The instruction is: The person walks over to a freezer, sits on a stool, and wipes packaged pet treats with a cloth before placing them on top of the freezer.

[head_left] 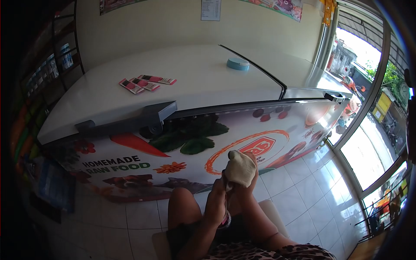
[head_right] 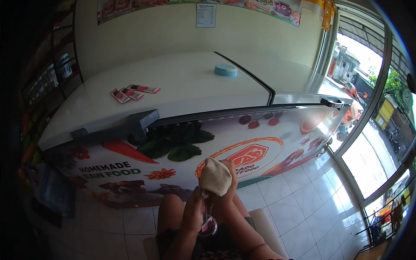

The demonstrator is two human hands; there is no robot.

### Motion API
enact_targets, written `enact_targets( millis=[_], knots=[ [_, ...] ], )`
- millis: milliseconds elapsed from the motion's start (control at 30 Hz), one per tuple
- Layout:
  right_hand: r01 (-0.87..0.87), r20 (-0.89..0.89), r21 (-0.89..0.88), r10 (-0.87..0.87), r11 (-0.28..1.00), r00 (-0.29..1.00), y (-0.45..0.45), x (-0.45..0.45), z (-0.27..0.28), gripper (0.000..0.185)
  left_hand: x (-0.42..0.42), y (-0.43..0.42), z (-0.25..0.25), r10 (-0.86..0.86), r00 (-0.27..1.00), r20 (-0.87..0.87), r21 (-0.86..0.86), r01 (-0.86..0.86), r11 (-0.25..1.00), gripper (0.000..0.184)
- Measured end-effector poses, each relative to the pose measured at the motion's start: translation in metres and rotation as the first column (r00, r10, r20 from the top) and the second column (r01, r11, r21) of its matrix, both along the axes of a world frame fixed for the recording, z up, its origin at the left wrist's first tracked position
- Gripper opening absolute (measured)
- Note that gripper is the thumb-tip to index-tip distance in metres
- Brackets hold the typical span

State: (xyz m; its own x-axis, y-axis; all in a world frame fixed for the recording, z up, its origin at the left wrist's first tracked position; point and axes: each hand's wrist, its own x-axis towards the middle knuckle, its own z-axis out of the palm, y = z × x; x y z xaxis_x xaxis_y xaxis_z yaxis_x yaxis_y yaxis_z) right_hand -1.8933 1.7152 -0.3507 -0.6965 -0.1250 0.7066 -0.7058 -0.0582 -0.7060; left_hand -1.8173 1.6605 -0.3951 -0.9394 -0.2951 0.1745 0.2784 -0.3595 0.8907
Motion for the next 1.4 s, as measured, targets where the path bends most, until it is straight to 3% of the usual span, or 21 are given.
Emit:
enact_targets(
  millis=[33,67,100,333,367,433,467,500,567,633,700,800,900,967,1033,1067,1133,1200,1300,1367,1400],
  knots=[
    [-0.062,0.14,0.001,0.062,0.998,0.988,0.0,0.002,0.001,0.032,-0.001,0.001,0.0,-0.003,1.0,-0.003,-0.002,0.003,1.0,0.043],
    [-0.156,-0.147,0.224,0.191,0.962,0.97,0.002,-0.002,-0.012,0.038,-0.001,0.003,0.001,0.225,0.974,-0.026,0.243,-0.212,0.946,0.043],
    [-0.322,-0.062,0.225,0.343,0.92,0.937,0.0,0.009,-0.021,0.037,0.0,0.004,0.011,0.441,0.898,0.01,0.474,-0.392,0.789,0.043],
    [-0.878,0.219,0.223,0.856,0.424,0.469,0.033,0.0,-0.047,0.039,0.006,-0.036,0.016,0.563,0.808,-0.172,0.492,-0.425,0.76,0.054],
    [-0.876,0.217,0.222,0.854,0.429,0.473,0.033,-0.001,-0.045,0.039,0.008,-0.04,0.019,0.547,0.815,-0.194,0.425,-0.432,0.795,0.055],
    [-0.603,0.015,0.148,0.607,0.784,0.794,0.032,-0.004,-0.034,0.036,0.01,-0.037,0.015,0.446,0.88,-0.166,0.326,-0.378,0.867,0.053],
    [-0.204,-0.103,0.531,0.302,0.822,0.948,0.034,0.002,-0.007,0.036,0.008,-0.026,0.009,0.292,0.952,-0.088,0.208,-0.269,0.941,0.052],
    [-0.2,-0.102,0.533,0.297,0.822,0.949,0.03,0.004,-0.009,0.036,0.005,-0.015,0.002,0.138,0.99,0.008,0.1,-0.138,0.985,0.051],
    [-0.116,-0.093,0.168,0.133,0.979,0.987,0.01,0.004,-0.014,0.038,-0.007,0.006,-0.035,0.276,0.949,-0.154,-0.054,-0.287,0.956,0.051],
    [-0.152,-0.11,0.191,0.175,0.97,0.978,0.006,0.011,-0.033,0.042,-0.008,0.005,-0.04,0.378,0.867,-0.326,-0.183,-0.45,0.874,0.052],
    [-0.608,0.14,0.111,0.594,0.786,0.793,0.01,0.024,-0.048,0.039,0.0,-0.019,-0.015,0.485,0.868,-0.11,0.405,-0.406,0.819,0.055],
    [-0.797,0.2,0.22,0.774,0.563,0.601,0.022,0.018,-0.063,0.038,0.003,-0.043,0.005,0.503,0.845,-0.181,0.299,-0.44,0.847,0.055],
    [-0.537,0.018,0.261,0.552,0.802,0.834,0.026,0.013,-0.06,0.035,0.003,-0.046,-0.01,0.421,0.901,-0.101,0.152,-0.404,0.902,0.051],
    [-0.356,0.032,0.198,0.357,0.913,0.934,0.015,0.015,-0.041,0.033,-0.002,-0.026,-0.027,0.12,0.99,-0.078,-0.218,-0.134,0.967,0.048],
    [-0.084,-0.066,-0.134,0.075,0.987,0.995,0.007,0.016,-0.014,0.034,-0.006,-0.002,-0.02,0.17,0.979,-0.108,-0.242,-0.192,0.951,0.048],
    [-0.061,0.064,-0.074,0.066,0.995,0.996,0.006,0.001,-0.049,0.035,-0.006,0.003,-0.014,0.228,0.963,-0.143,-0.264,-0.26,0.929,0.048],
    [-0.181,0.029,0.01,0.18,0.983,0.983,0.002,0.023,-0.054,0.035,0.016,-0.053,0.002,0.083,0.997,0.008,-0.362,-0.074,0.929,0.048],
    [-0.443,0.034,0.184,0.445,0.878,0.895,0.005,0.039,-0.056,0.036,0.002,-0.039,-0.007,0.348,0.905,-0.245,0.338,-0.257,0.906,0.049],
    [-0.775,0.22,0.19,0.744,0.602,0.632,0.017,0.039,-0.081,0.037,0.014,-0.062,0.015,0.566,0.802,-0.189,0.37,-0.476,0.798,0.05],
    [-0.74,0.133,0.249,0.735,0.625,0.665,0.018,0.037,-0.08,0.039,0.014,-0.067,0.012,0.507,0.853,-0.126,0.242,-0.469,0.849,0.051],
    [-0.574,0.067,0.221,0.574,0.789,0.816,0.015,0.035,-0.076,0.039,0.015,-0.066,0.01,0.442,0.896,-0.046,0.117,-0.435,0.893,0.052]
  ],
)
